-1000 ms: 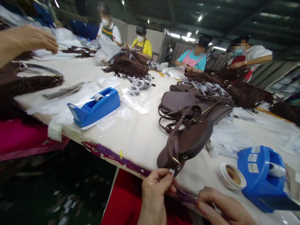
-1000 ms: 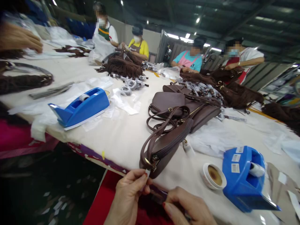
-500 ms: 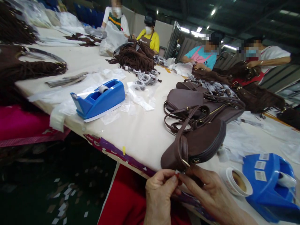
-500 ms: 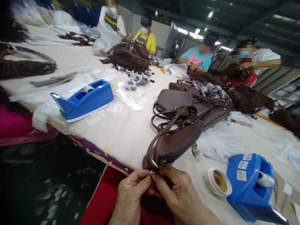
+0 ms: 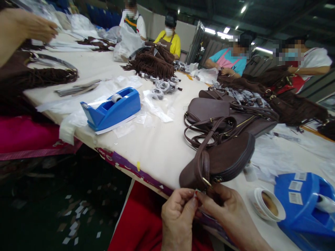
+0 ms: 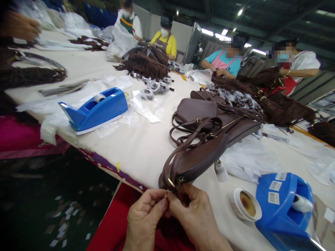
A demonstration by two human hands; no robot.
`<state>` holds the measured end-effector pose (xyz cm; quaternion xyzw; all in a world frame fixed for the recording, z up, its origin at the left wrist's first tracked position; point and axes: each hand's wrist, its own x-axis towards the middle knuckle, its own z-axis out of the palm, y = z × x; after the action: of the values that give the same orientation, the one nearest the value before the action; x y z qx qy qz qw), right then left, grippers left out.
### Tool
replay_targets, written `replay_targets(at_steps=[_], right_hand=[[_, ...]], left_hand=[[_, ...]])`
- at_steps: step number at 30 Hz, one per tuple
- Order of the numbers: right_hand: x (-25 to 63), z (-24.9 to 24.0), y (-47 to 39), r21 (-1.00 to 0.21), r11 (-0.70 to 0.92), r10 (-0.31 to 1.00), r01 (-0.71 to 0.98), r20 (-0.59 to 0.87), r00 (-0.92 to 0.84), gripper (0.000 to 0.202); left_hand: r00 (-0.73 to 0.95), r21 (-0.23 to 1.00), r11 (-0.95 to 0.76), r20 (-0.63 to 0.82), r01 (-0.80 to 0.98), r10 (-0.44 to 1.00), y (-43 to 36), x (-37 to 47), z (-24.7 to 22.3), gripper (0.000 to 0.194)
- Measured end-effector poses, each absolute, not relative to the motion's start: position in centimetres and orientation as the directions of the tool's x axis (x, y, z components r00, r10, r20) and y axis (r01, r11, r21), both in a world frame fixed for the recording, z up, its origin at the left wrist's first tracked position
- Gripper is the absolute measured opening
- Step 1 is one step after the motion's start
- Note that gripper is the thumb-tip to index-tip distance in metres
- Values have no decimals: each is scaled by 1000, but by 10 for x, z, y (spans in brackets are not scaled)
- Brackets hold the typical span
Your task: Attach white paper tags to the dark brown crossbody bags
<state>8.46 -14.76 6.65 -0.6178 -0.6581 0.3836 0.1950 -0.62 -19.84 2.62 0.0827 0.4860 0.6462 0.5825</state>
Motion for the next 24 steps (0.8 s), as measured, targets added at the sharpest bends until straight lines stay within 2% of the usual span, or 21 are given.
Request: replay_targets(at_steps=[2,4,11,15,19,22,24], right_hand=[[84,68,-147,-748,-74,957,660,-238,-163,28],[83,69,-147,-753,-78,955,653,-244,-167,29],[86,64,-146,-760,-43,963,648,-205,-176,29],[89,57,-147,-780,-61,957,623,-223,-185,30],[89,58,-148,-806,-120,946,580,-270,-180,29],[89,62,-147,-823,-159,927,546,-314,-204,30],[89,63,-144,-826,-192,897,530,-367,-247,32]], left_hand=[[-328,697,115,-468,-708,821,-199,-4,26,24],[-369,725,84,-443,-684,817,-200,-1,23,27],[-545,931,6,-220,-366,809,-207,5,11,8],[-537,934,66,-259,-351,803,-207,3,15,13],[-419,875,164,-373,-455,827,-202,-6,23,14],[-181,749,289,-476,-596,861,-196,-17,29,16],[-40,685,361,-495,-633,868,-193,-25,34,17]])
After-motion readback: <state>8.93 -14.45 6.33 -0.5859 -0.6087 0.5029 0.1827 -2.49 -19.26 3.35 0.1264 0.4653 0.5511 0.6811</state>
